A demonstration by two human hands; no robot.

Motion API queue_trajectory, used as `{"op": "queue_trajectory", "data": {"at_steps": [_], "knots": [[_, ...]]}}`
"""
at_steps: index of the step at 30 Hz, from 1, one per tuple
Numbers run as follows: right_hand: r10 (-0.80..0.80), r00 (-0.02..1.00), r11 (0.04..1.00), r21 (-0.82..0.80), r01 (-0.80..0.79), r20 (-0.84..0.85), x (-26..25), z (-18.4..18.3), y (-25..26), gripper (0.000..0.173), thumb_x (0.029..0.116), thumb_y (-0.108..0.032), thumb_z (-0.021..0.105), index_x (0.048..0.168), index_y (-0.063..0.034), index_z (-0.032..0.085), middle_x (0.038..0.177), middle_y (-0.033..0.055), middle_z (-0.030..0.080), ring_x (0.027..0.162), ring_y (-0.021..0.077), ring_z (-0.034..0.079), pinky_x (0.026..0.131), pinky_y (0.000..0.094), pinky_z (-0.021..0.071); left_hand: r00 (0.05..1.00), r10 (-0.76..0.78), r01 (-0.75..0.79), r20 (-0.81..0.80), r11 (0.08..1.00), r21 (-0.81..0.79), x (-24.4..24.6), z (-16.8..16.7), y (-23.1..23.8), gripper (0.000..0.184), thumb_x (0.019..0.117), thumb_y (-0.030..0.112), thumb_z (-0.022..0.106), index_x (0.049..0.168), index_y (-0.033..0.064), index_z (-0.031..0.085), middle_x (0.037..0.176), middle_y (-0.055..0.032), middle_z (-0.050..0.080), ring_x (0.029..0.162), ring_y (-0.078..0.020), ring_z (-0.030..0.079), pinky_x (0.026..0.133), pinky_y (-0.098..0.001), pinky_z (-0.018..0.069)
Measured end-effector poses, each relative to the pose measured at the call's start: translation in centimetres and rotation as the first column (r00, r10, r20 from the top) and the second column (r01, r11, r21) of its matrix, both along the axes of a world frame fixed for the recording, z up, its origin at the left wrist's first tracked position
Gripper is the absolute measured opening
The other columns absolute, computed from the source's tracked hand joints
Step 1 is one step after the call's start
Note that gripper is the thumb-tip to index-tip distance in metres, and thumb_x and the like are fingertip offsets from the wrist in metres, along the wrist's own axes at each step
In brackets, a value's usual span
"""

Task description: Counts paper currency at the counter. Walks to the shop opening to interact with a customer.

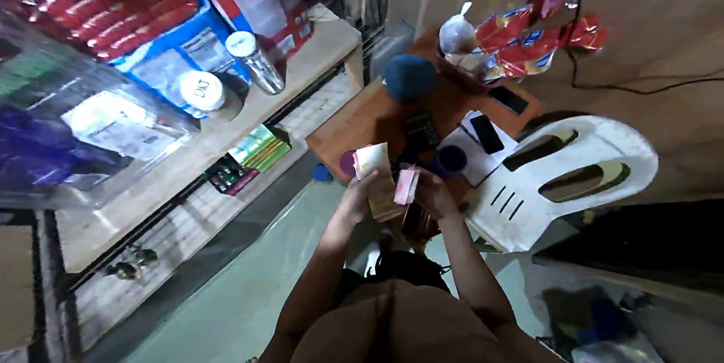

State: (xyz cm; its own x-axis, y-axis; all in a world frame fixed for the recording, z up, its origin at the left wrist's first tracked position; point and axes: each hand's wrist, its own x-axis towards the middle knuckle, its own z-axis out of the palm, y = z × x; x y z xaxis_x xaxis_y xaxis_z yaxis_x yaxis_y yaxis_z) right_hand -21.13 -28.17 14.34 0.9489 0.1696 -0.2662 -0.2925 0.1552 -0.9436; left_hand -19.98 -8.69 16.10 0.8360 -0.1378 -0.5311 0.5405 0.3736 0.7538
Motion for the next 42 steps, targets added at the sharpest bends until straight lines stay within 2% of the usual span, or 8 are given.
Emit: {"op": "queue_trajectory", "data": {"at_steps": [5, 10, 14, 18, 25, 29, 34, 42], "knots": [[-0.020, 0.998, 0.967, -0.253, 0.034, 0.059, 2.3, -0.3, -0.2, 0.011, 0.0925, -0.002, 0.067, 0.101, 0.0035, 0.070, 0.082, 0.0087, 0.067, 0.069, 0.0104, 0.061, 0.064, 0.0313, 0.0540, 0.986, -0.086, 0.098, 0.141, 0.991, -0.085, 1.2, -1.4, -3.6, 0.036, 0.1107, 0.029, 0.034, 0.126, 0.0097, 0.060, 0.101, -0.0028, 0.073, 0.089, -0.0121, 0.071, 0.081, -0.0331, 0.0605], [-0.143, 0.856, 0.731, -0.530, 0.430, 0.496, 3.0, 0.1, 0.9, 0.020, 0.0922, -0.014, 0.074, 0.098, 0.0054, 0.069, 0.093, 0.0193, 0.068, 0.079, 0.0310, 0.067, 0.072, 0.0501, 0.0574, 0.883, -0.181, 0.112, 0.432, 0.977, 0.182, 1.1, -4.3, -4.5, 0.082, 0.1011, 0.067, 0.034, 0.162, 0.0135, 0.019, 0.160, -0.0055, 0.039, 0.139, -0.0158, 0.047, 0.111, -0.0389, 0.0451], [0.134, 0.907, 0.757, -0.632, 0.166, 0.399, 1.3, 1.4, 2.7, 0.041, 0.0833, -0.004, 0.077, 0.122, 0.0031, 0.066, 0.112, 0.0244, 0.070, 0.098, 0.0406, 0.070, 0.082, 0.0604, 0.0572, 0.929, -0.062, 0.049, 0.365, 0.998, 0.045, 0.4, -3.3, -5.7, 0.057, 0.0974, 0.054, 0.055, 0.136, 0.0122, 0.054, 0.112, 0.0042, 0.071, 0.098, -0.0037, 0.067, 0.086, -0.0268, 0.0569], [0.209, 0.949, 0.916, -0.386, -0.105, 0.236, 0.9, 0.7, 0.9, 0.057, 0.0838, -0.021, 0.080, 0.133, -0.0029, 0.058, 0.089, 0.0122, 0.064, 0.077, 0.0223, 0.062, 0.070, 0.0423, 0.0552, 0.955, -0.045, 0.062, 0.292, 0.997, -0.047, 1.1, -1.9, -4.7, 0.045, 0.1107, 0.035, 0.029, 0.145, 0.0135, 0.050, 0.122, -0.0021, 0.071, 0.099, -0.0098, 0.070, 0.085, -0.0288, 0.0590], [-0.121, 0.951, 0.936, -0.288, 0.205, 0.285, 1.7, 2.6, -2.8, 0.031, 0.0958, -0.025, 0.070, 0.112, 0.0003, 0.065, 0.082, 0.0050, 0.064, 0.067, 0.0084, 0.059, 0.063, 0.0284, 0.0539, 0.947, -0.171, 0.088, 0.271, 0.953, 0.291, 0.3, 0.9, -3.5, 0.025, 0.0999, 0.008, 0.063, 0.124, 0.0085, 0.060, 0.104, -0.0006, 0.073, 0.089, -0.0105, 0.071, 0.081, -0.0315, 0.0609], [0.029, 0.962, 0.972, -0.231, 0.036, 0.270, 4.9, 2.9, -3.2, 0.028, 0.0998, -0.026, 0.063, 0.108, 0.0008, 0.069, 0.089, 0.0046, 0.069, 0.078, 0.0071, 0.063, 0.074, 0.0294, 0.0560, 0.878, -0.341, 0.217, 0.335, 0.909, 0.356, -0.4, 2.0, -2.8, 0.031, 0.0931, -0.001, 0.068, 0.123, 0.0057, 0.062, 0.103, -0.0006, 0.074, 0.091, -0.0094, 0.072, 0.083, -0.0305, 0.0613], [0.238, 0.918, 0.968, -0.151, -0.198, 0.319, 6.3, 4.1, -2.6, 0.011, 0.0967, -0.011, 0.065, 0.097, -0.0009, 0.067, 0.079, -0.0010, 0.066, 0.068, 0.0029, 0.060, 0.064, 0.0230, 0.0539, 0.829, -0.419, 0.290, 0.369, 0.888, 0.358, -0.6, 2.3, -2.0, 0.027, 0.0927, -0.005, 0.065, 0.118, 0.0051, 0.066, 0.099, 0.0012, 0.075, 0.087, -0.0058, 0.071, 0.081, -0.0269, 0.0605], [0.212, 0.925, 0.959, -0.248, -0.136, 0.314, 6.5, 5.5, -3.0, 0.012, 0.0982, -0.011, 0.063, 0.103, -0.0006, 0.067, 0.087, 0.0007, 0.068, 0.076, 0.0030, 0.063, 0.072, 0.0235, 0.0560, 0.858, -0.283, 0.240, 0.428, 0.959, 0.152, -0.7, 0.4, -1.3, 0.025, 0.0962, -0.004, 0.059, 0.119, 0.0042, 0.064, 0.102, -0.0019, 0.074, 0.091, -0.0106, 0.072, 0.085, -0.0339, 0.0610]]}}
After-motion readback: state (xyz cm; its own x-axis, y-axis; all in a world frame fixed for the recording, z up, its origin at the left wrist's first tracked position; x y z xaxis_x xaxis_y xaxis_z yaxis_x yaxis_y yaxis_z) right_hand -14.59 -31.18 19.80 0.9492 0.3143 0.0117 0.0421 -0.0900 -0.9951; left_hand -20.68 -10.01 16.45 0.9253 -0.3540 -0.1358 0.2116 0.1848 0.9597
